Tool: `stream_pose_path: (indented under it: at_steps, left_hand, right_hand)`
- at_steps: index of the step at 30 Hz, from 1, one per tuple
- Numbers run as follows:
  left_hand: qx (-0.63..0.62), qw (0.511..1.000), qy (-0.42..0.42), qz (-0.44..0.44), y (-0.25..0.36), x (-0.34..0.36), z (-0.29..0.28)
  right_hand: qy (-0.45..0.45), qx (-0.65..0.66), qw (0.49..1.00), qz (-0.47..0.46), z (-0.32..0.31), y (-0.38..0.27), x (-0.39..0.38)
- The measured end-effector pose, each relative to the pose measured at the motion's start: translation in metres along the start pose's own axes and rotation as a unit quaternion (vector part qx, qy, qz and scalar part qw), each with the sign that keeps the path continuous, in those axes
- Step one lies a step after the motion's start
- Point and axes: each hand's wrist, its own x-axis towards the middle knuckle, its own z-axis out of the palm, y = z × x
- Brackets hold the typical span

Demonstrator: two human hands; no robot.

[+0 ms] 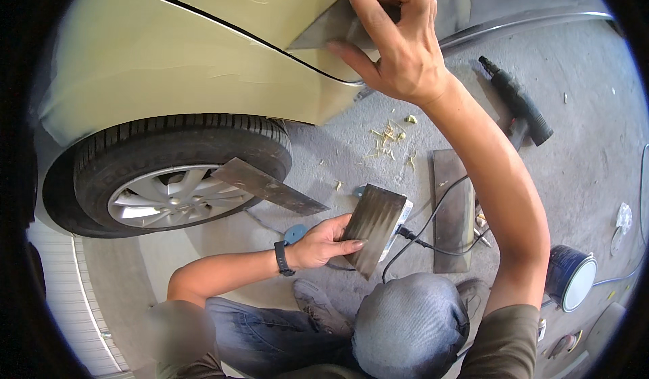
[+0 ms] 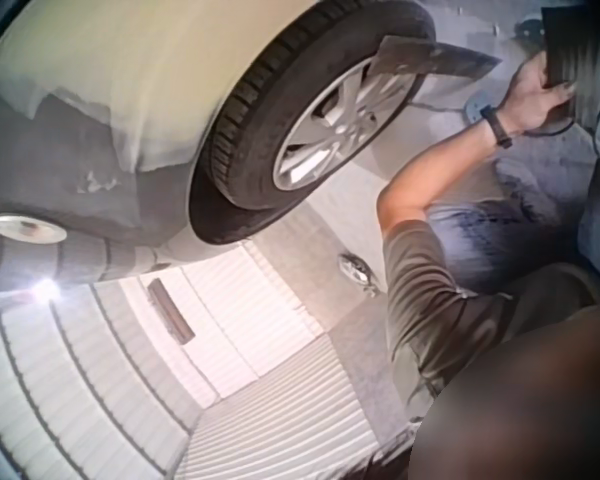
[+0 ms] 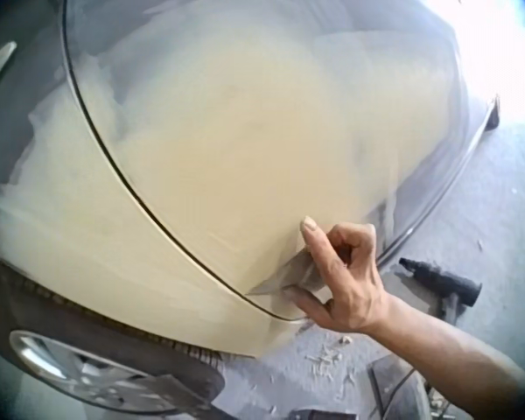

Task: The person applies body filler to a car's rear bumper using a putty knife, then uses a heat gun to dry the filler. The person repeatedly scrapes and smooths the filler, checking the surface with their hand.

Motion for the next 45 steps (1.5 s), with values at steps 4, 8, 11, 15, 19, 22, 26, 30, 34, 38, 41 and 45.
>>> stream_pose_path:
  at_steps: [4,8,11,15,19,22,26,30,34,38,41,45]
  left_hand:
    - [-0.009,1.0,0.004,-0.003,0.0,0.0,0.001]
    - [-0.014,1.0,0.0,0.008,-0.002,0.001,-0.001]
    - [-0.006,1.0,-0.003,0.006,-0.002,0.001,-0.001]
    - [-0.004,1.0,-0.005,0.002,-0.002,0.002,-0.001]
    - [-0.001,1.0,-0.005,0.012,-0.001,0.003,0.0]
    - [0.001,1.0,-0.008,0.002,-0.001,0.003,-0.001]
    - [-0.008,1.0,-0.007,-0.004,-0.001,0.003,-0.001]
    - [-0.014,1.0,-0.002,-0.006,-0.001,0.003,0.0]
    - [-0.006,1.0,-0.002,0.008,-0.002,0.004,0.0]
    - [-0.005,1.0,0.005,-0.007,-0.003,0.003,0.0]
    - [-0.006,1.0,0.009,-0.006,-0.004,0.003,0.001]
    - [-0.007,1.0,0.005,-0.007,-0.002,0.003,0.002]
  right_hand:
    - [0.007,0.0,1.0,-0.005,0.0,0.002,-0.001]
    - [-0.009,0.022,1.0,-0.016,-0.003,0.003,-0.002]
    - [-0.017,0.017,1.0,-0.016,-0.007,0.005,-0.002]
    - [0.011,0.013,1.0,-0.01,-0.006,0.006,0.0]
    - [-0.008,0.013,1.0,-0.028,-0.005,0.007,-0.002]
    - [-0.022,0.018,0.999,-0.027,-0.006,0.007,-0.004]
    - [0.007,0.03,0.999,-0.034,-0.005,0.008,-0.003]
    - [-0.025,0.022,0.999,-0.014,-0.004,0.008,-0.006]
    - [-0.034,0.026,0.998,-0.041,-0.007,0.011,-0.014]
    - [-0.045,0.02,0.997,-0.057,-0.009,0.016,-0.023]
    - [-0.05,0.029,0.998,-0.032,-0.006,0.017,-0.026]
    - [-0.028,0.062,0.997,-0.044,-0.002,0.019,-0.028]
